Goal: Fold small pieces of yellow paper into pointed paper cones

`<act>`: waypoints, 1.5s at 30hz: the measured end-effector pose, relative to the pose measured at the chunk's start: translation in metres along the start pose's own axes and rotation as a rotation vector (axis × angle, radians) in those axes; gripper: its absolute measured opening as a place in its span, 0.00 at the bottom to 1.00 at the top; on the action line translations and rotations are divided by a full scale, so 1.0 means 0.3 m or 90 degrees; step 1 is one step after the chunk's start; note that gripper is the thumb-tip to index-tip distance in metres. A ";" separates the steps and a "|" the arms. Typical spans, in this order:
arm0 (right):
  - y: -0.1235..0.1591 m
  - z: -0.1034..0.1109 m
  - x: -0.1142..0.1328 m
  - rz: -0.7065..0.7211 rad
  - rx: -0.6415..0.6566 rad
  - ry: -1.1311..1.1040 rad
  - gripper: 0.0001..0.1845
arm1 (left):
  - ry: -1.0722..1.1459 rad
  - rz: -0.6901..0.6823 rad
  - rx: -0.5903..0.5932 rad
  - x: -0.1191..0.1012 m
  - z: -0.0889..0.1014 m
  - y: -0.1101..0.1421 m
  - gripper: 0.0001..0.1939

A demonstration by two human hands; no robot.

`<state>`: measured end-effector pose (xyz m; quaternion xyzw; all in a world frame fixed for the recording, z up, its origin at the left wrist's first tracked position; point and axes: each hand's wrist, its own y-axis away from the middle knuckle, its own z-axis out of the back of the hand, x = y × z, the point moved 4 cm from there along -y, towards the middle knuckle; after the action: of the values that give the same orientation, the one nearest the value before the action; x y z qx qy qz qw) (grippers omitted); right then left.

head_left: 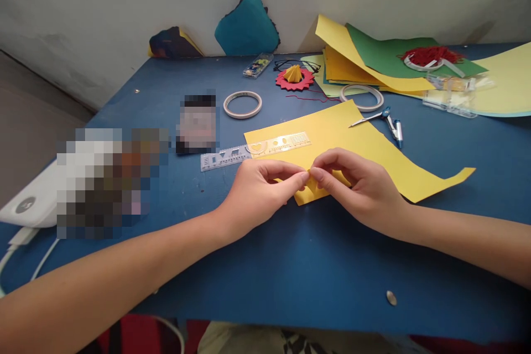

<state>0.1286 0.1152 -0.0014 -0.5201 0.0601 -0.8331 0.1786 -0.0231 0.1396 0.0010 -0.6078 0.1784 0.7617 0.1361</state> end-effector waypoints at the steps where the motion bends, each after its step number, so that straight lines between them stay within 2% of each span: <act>1: 0.000 0.000 -0.001 0.000 0.000 0.000 0.03 | -0.002 -0.003 0.002 0.000 0.000 -0.001 0.07; 9: 0.000 0.001 0.008 0.008 -0.004 0.007 0.04 | -0.023 -0.046 -0.024 0.006 0.000 -0.002 0.07; 16: -0.004 -0.009 -0.002 -0.006 0.022 -0.004 0.05 | -0.062 -0.085 -0.002 0.010 -0.009 -0.002 0.07; 21: -0.005 -0.009 0.013 0.038 0.009 0.081 0.04 | -0.071 -0.062 0.013 0.010 -0.020 0.004 0.08; 24: -0.005 -0.008 0.021 0.052 -0.018 0.092 0.04 | -0.098 -0.044 0.041 0.011 -0.029 0.005 0.11; 29: -0.007 -0.006 0.026 0.055 -0.062 0.103 0.05 | -0.124 -0.019 0.040 0.017 -0.030 0.003 0.13; 37: -0.005 -0.006 0.023 0.051 -0.068 0.066 0.04 | -0.074 0.027 0.069 0.009 -0.028 -0.001 0.12; 45: -0.008 -0.007 0.015 0.020 -0.047 -0.001 0.06 | -0.070 0.032 0.071 0.001 -0.027 -0.002 0.11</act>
<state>0.1242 0.1157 0.0023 -0.5257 0.0988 -0.8271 0.1722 -0.0157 0.1365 -0.0010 -0.5521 0.2282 0.7858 0.1602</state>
